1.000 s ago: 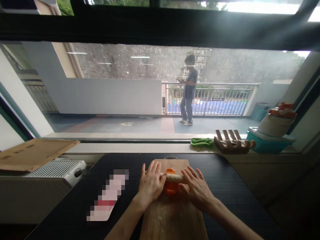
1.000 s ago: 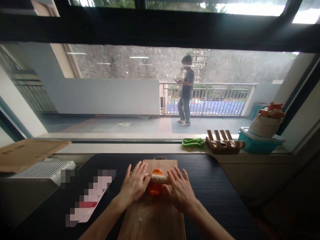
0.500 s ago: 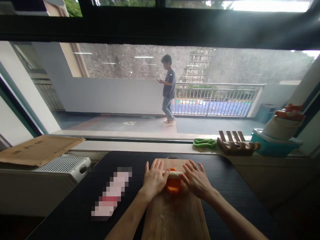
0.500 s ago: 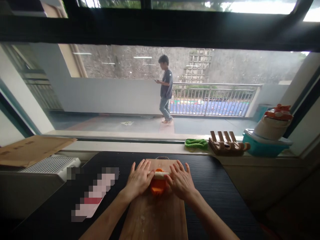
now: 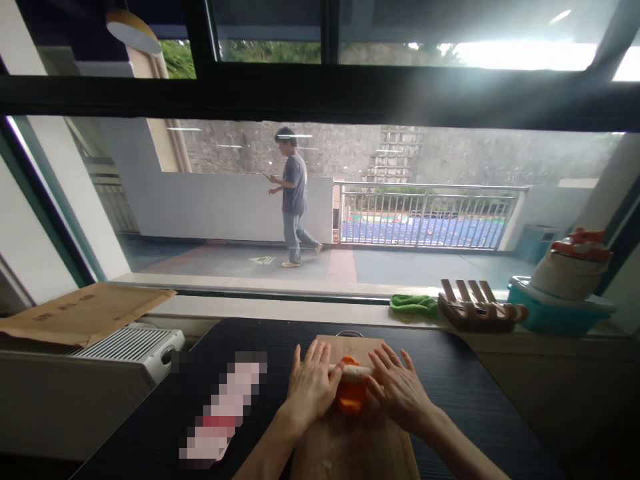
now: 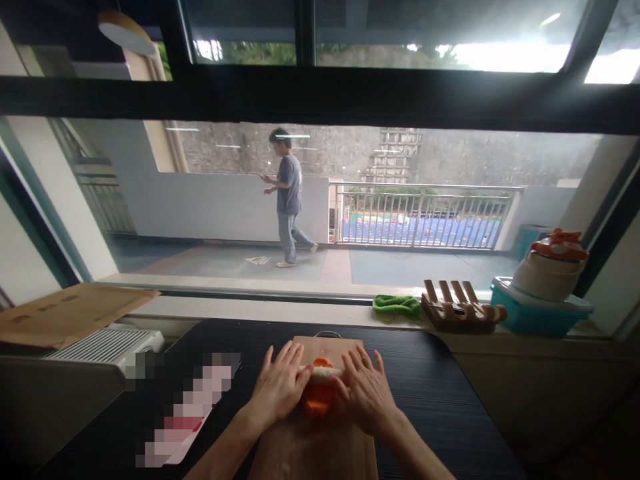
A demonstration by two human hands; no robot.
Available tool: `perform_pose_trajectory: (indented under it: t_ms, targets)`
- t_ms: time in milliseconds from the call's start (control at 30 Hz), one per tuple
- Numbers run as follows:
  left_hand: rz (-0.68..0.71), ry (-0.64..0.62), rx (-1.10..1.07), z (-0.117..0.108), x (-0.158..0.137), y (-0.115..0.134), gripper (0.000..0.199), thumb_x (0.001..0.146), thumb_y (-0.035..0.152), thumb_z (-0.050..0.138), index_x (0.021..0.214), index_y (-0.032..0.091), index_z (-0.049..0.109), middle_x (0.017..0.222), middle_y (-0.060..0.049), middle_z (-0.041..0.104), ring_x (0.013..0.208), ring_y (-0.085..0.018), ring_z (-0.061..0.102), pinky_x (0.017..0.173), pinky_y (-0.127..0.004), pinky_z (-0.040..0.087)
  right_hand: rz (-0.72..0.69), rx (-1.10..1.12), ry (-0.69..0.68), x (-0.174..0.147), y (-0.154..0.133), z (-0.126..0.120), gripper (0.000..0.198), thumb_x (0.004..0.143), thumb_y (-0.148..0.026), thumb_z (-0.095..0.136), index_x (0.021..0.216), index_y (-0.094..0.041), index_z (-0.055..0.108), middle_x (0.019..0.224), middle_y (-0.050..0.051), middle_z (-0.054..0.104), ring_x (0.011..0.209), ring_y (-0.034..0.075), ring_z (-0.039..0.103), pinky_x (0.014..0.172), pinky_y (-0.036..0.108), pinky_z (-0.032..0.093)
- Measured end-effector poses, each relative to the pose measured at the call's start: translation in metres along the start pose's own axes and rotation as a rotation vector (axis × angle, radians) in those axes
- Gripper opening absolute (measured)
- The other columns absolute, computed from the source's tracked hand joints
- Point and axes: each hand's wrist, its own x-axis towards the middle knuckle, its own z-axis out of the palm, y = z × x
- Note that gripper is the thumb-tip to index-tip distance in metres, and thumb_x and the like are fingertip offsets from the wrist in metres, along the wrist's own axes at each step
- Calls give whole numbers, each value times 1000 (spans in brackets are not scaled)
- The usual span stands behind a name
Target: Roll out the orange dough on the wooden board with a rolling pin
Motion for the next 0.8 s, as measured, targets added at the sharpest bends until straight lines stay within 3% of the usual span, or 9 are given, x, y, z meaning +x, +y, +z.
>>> perform_pose_trajectory:
  t_ms: [133,367,533,733,800]
  targets:
    - [73,-11,-20,3,-19,-4,61,92,52,21,140,15,32,146,-8,30,136,-26,26,111,-55,17,-121,33,35,-17,4,10,60,90,-58,29,139,-23,37,142,6,40,133,27,31,108,54,22]
    - [26,11,-14,4,-7,-3,59,94,48,19,138,13,36,144,-11,35,136,-26,27,111,-54,17,-33,-6,55,-8,3,10,57,91,-55,30,133,-20,45,138,9,46,132,29,33,107,56,22]
    - [129,-4,-25,7,-35,-10,60,93,51,21,143,16,24,148,-7,25,137,-25,24,111,-54,18,-191,35,12,-31,6,15,61,90,-59,30,139,-23,36,142,6,39,132,27,32,107,55,24]
    - [64,12,6,6,-24,-7,59,94,46,25,140,11,30,146,-12,31,136,-28,27,109,-54,20,-61,9,18,-17,-5,-2,60,92,-55,28,135,-16,42,140,10,42,133,27,32,109,55,19]
    - [86,14,4,7,-29,-9,59,94,47,25,141,12,29,146,-11,30,136,-27,27,110,-54,20,-86,15,0,-22,-4,-1,60,92,-55,28,136,-16,40,141,10,42,133,27,31,109,55,19]
